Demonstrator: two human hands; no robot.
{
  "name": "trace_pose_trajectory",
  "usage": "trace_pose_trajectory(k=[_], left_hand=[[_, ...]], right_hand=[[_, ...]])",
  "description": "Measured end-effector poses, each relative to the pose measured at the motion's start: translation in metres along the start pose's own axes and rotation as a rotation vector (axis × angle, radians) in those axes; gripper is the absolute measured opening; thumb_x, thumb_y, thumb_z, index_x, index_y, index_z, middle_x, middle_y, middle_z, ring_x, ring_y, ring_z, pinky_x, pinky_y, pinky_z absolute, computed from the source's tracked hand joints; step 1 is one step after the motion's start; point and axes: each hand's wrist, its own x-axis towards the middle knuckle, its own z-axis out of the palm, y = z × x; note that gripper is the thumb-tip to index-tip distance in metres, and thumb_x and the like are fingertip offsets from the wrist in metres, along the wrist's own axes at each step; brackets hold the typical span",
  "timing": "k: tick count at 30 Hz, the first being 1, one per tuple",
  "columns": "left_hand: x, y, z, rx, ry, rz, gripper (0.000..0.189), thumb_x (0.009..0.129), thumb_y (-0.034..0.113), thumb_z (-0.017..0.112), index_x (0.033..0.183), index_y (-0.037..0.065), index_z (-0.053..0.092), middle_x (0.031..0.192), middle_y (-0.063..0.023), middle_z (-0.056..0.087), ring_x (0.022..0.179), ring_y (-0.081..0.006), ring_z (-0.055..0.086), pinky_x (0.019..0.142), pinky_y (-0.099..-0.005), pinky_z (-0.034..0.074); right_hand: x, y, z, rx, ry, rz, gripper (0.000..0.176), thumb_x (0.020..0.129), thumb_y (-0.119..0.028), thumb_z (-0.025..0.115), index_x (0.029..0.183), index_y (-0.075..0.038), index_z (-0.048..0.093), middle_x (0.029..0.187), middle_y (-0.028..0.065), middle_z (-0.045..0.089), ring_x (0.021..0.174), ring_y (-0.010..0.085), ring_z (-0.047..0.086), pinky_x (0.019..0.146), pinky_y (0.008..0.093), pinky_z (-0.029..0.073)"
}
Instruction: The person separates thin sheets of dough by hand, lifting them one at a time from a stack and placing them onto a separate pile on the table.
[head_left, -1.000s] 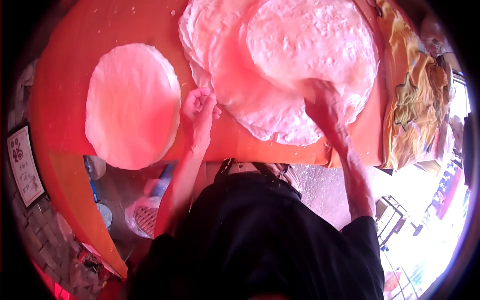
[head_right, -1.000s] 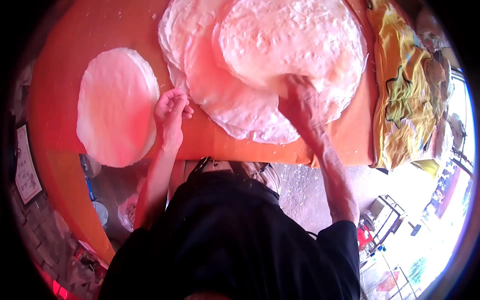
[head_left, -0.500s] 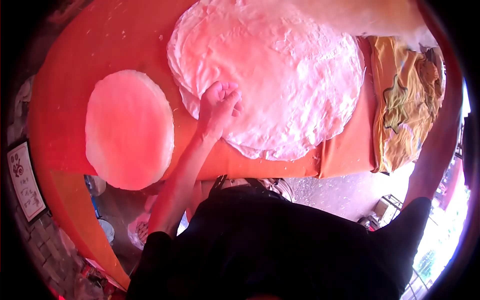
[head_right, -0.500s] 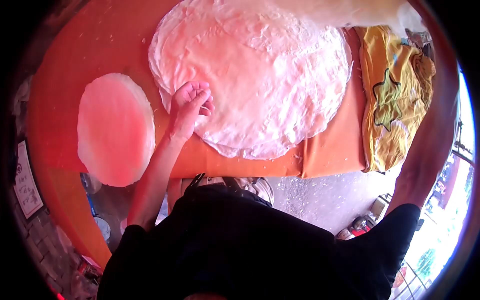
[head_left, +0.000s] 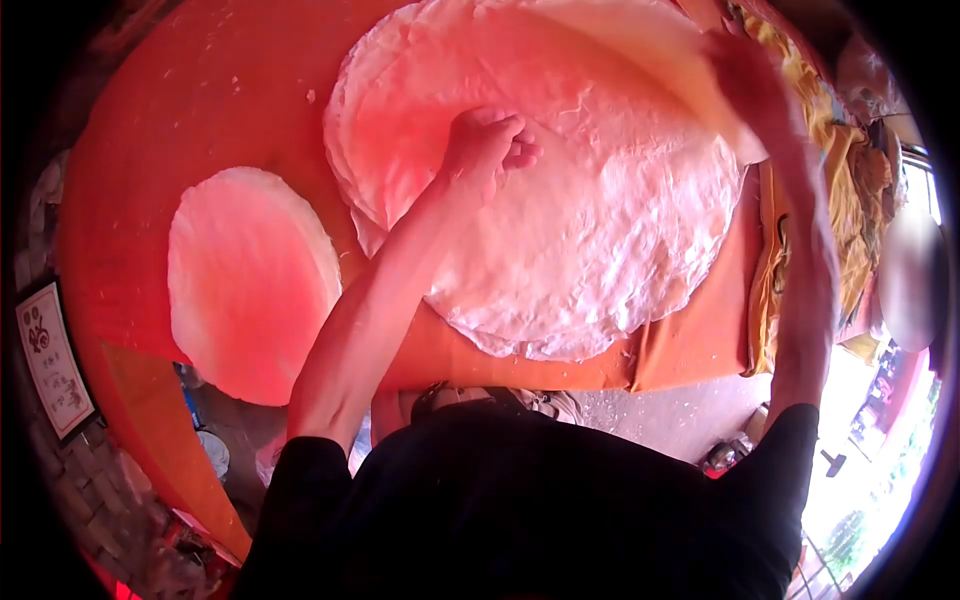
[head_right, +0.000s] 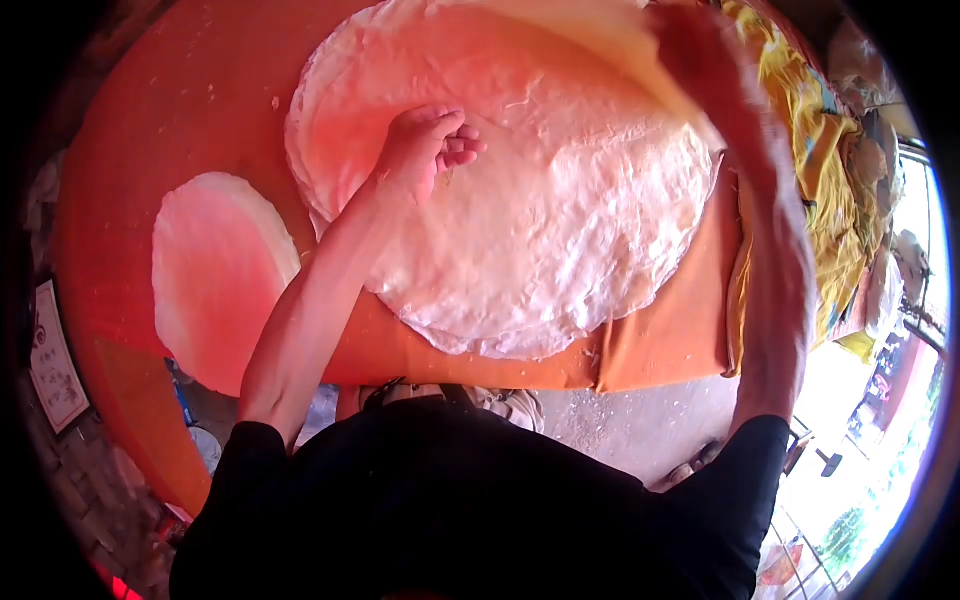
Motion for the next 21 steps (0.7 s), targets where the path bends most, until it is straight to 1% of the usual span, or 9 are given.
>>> trace_pose_trajectory(k=[3,6,7,8,9,11,13,16,21], left_hand=[[0.003,0.005,0.009,-0.037,0.03,-0.019,0.013,0.091,0.012,0.058,0.098,0.002,0.059,0.085,-0.0085,0.064,0.076,-0.0229,0.067,0.064,-0.0294,0.055],[0.009,0.002,0.011,-0.086,0.076,-0.011,0.011,0.091,0.012,0.057,0.095,0.001,0.059,0.082,-0.0086,0.064,0.072,-0.0221,0.067,0.06,-0.0272,0.054],[0.01,0.001,0.011,-0.075,0.075,-0.018,0.011,0.091,0.011,0.057,0.095,0.001,0.059,0.082,-0.0086,0.064,0.071,-0.0216,0.067,0.058,-0.0262,0.054],[0.011,0.0,0.011,-0.064,0.075,-0.025,0.011,0.091,0.011,0.057,0.096,0.001,0.06,0.081,-0.0086,0.064,0.07,-0.0211,0.067,0.057,-0.0252,0.053],[0.013,0.0,0.011,-0.052,0.075,-0.031,0.011,0.09,0.01,0.057,0.096,0.001,0.06,0.08,-0.0086,0.064,0.069,-0.0207,0.067,0.055,-0.0242,0.053],[0.017,0.003,0.013,-0.026,0.13,-0.011,0.012,0.089,0.01,0.057,0.096,0.001,0.06,0.081,-0.009,0.064,0.066,-0.0189,0.066,0.051,-0.0228,0.051],[0.018,0.008,0.014,0.029,0.175,0.022,0.013,0.089,0.01,0.058,0.097,0.0,0.06,0.081,-0.0094,0.064,0.064,-0.0182,0.066,0.049,-0.0231,0.051],[0.021,0.014,0.016,0.021,0.199,-0.051,0.013,0.088,0.01,0.06,0.093,-0.001,0.061,0.077,-0.0088,0.064,0.058,-0.0171,0.064,0.046,-0.0234,0.049],[0.025,0.018,0.023,0.245,0.231,-0.041,0.01,0.084,0.008,0.061,0.086,-0.002,0.061,0.068,-0.0092,0.063,0.049,-0.0163,0.059,0.043,-0.0249,0.046]], right_hand=[[0.026,-0.09,-0.114,-0.044,0.138,0.341,0.022,0.085,-0.005,0.052,0.104,-0.004,0.063,0.085,0.011,0.067,0.073,0.0255,0.065,0.063,0.0361,0.051],[0.03,-0.138,-0.094,0.073,-0.074,0.462,0.026,0.086,-0.003,0.049,0.108,-0.004,0.062,0.08,0.0087,0.067,0.069,0.0238,0.064,0.059,0.0352,0.05],[0.009,-0.116,-0.011,-0.443,0.099,0.092,0.012,0.085,-0.009,0.054,0.089,-0.011,0.064,0.057,0.0036,0.053,0.05,0.02,0.053,0.048,0.0359,0.042],[0.0,-0.13,0.016,-0.056,0.245,0.046,0.016,0.08,-0.007,0.053,0.087,-0.015,0.066,0.06,0.0091,0.056,0.054,0.0268,0.056,0.05,0.0391,0.044],[-0.003,-0.156,0.021,0.155,-0.011,0.296,0.019,0.078,-0.006,0.052,0.085,-0.014,0.067,0.065,0.0133,0.06,0.061,0.0329,0.06,0.055,0.0432,0.047],[-0.013,-0.171,0.029,0.146,-0.052,0.288,0.024,0.074,-0.002,0.053,0.092,-0.009,0.067,0.086,0.015,0.066,0.083,0.0344,0.063,0.072,0.0452,0.05],[-0.025,-0.172,0.024,0.313,0.106,0.385,0.031,0.069,0.001,0.055,0.098,-0.006,0.066,0.094,0.0144,0.067,0.089,0.0344,0.062,0.077,0.0424,0.05],[-0.049,-0.159,0.032,0.123,0.301,0.177,0.036,0.067,0.003,0.057,0.101,-0.004,0.065,0.097,0.013,0.067,0.09,0.0341,0.062,0.078,0.041,0.051],[-0.043,-0.149,0.045,0.166,0.259,0.32,0.029,0.073,0.001,0.052,0.097,-0.007,0.065,0.088,0.0139,0.067,0.081,0.0335,0.064,0.07,0.0412,0.051]])
